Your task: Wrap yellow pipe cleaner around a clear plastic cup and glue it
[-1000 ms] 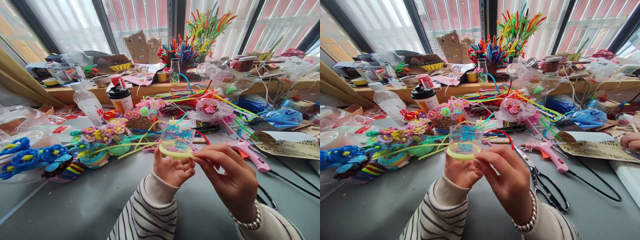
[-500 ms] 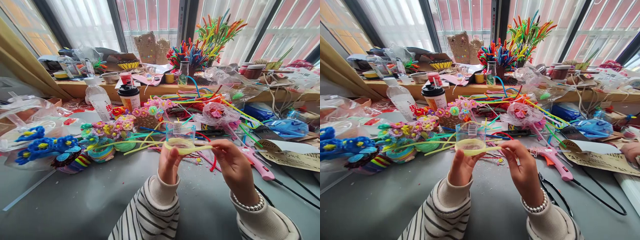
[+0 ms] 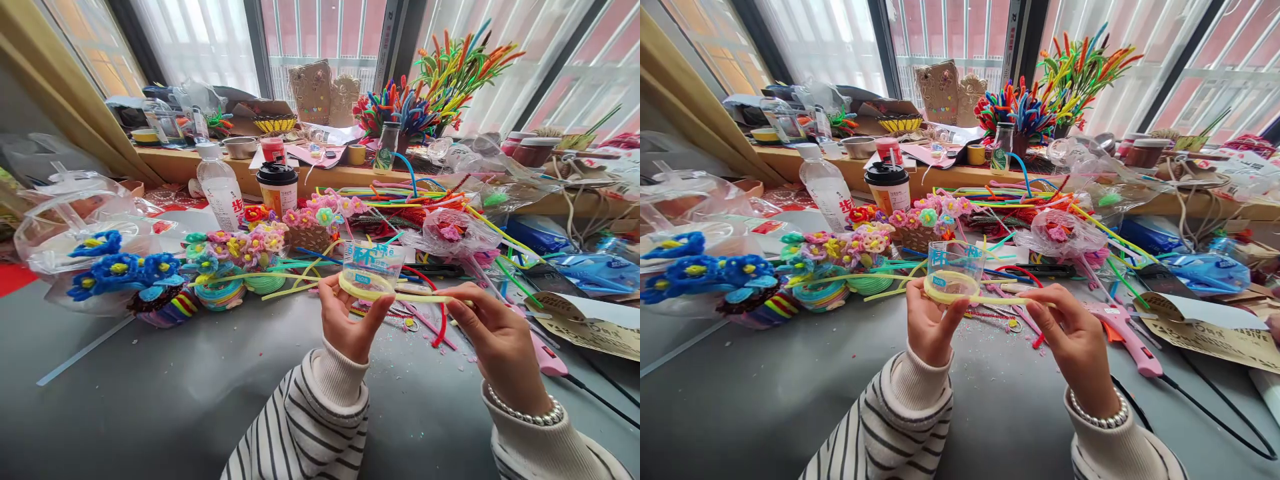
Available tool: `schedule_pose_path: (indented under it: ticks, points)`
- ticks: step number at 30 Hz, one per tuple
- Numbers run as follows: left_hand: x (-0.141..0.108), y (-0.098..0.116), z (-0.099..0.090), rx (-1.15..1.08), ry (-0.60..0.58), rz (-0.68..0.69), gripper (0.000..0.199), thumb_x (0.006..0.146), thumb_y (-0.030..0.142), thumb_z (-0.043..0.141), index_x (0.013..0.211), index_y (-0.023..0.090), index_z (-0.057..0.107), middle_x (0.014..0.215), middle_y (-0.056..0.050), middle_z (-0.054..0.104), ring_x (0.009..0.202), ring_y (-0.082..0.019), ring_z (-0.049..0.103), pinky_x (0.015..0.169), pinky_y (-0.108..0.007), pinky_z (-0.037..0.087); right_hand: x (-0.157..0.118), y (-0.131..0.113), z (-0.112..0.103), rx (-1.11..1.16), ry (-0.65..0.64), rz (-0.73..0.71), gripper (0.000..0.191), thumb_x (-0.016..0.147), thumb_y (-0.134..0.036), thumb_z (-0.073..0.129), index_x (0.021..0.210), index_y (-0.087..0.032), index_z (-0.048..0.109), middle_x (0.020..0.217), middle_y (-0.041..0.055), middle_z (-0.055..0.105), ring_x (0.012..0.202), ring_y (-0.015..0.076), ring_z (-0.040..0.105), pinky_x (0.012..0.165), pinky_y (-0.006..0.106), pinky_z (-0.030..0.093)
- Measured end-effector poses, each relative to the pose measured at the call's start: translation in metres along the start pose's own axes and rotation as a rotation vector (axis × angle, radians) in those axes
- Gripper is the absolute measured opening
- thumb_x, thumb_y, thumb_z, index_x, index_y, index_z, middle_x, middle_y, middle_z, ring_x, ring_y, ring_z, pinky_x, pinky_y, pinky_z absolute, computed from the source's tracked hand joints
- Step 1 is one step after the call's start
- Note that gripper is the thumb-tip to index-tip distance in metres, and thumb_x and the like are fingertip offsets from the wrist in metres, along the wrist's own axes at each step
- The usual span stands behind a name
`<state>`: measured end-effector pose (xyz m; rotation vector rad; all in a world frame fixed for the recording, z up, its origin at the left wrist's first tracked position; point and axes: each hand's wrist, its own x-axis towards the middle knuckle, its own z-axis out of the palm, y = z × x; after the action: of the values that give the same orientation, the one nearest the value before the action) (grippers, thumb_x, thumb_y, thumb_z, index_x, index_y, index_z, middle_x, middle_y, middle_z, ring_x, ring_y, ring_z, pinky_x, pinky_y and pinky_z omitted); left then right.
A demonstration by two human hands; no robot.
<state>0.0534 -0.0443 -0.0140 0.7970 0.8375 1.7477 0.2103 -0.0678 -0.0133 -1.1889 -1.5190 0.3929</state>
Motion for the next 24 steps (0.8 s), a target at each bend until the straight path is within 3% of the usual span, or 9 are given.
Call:
schedule_pose_path:
  ticks: [5,8,11,14,18,24]
  points:
    - [-0.002,0.011,0.0,0.103,0.011,-0.059,0.054,0.043,0.018,0.08,0.085,0.022,0.045,0.077,0.001,0.058,0.078,-0.017,0.06,0.079,-0.027,0.041,0.001,0.006,-0.003,-0.057,-0.041,0.04,0.012,0.076,-0.03,0.058,0.082,-0.022,0.065,0.077,0.0024,0.062,0.069,0.0134,0.059,0.056,0.022,0.048]
    - [0.0,0.01,-0.001,0.026,-0.019,-0.067,0.051,0.045,0.018,0.079,0.085,0.022,0.047,0.079,0.001,0.059,0.078,-0.015,0.06,0.079,-0.026,0.041,0.001,0.006,-0.003,-0.053,-0.056,0.031,0.011,0.076,-0.029,0.058,0.082,-0.022,0.065,0.075,0.0018,0.061,0.066,0.0129,0.057,0.056,0.022,0.047]
    - [0.003,0.004,-0.005,-0.104,-0.115,-0.108,0.048,0.049,0.028,0.078,0.087,0.02,0.049,0.081,0.0,0.062,0.078,-0.016,0.061,0.079,-0.028,0.043,0.0,0.0,-0.003,-0.044,-0.057,-0.026,0.008,0.077,-0.026,0.058,0.08,-0.022,0.064,0.07,0.0009,0.058,0.063,0.0122,0.054,0.054,0.023,0.045]
    - [0.006,0.0,-0.008,-0.236,-0.229,-0.238,0.05,0.052,0.042,0.074,0.09,0.017,0.054,0.086,-0.004,0.064,0.084,-0.019,0.062,0.081,-0.031,0.045,-0.002,-0.01,-0.004,-0.023,-0.053,-0.106,0.008,0.077,-0.02,0.057,0.081,-0.022,0.063,0.068,0.0,0.056,0.061,0.0115,0.05,0.052,0.023,0.042]
    - [0.008,0.001,-0.012,-0.329,-0.297,-0.484,0.048,0.057,0.047,0.07,0.09,0.014,0.057,0.086,-0.006,0.066,0.081,-0.02,0.063,0.076,-0.03,0.048,-0.003,-0.021,-0.002,-0.042,-0.055,-0.182,0.012,0.076,-0.015,0.058,0.082,-0.023,0.063,0.071,0.0008,0.057,0.066,0.0128,0.051,0.056,0.025,0.043]
    - [0.016,-0.003,-0.013,-0.427,-0.398,-0.808,0.058,0.063,0.049,0.064,0.1,0.007,0.05,0.082,-0.012,0.067,0.071,-0.02,0.065,0.071,-0.031,0.049,0.001,-0.02,0.006,-0.05,-0.046,-0.091,0.007,0.076,-0.018,0.059,0.08,-0.022,0.064,0.072,0.0009,0.061,0.065,0.012,0.053,0.052,0.024,0.041]
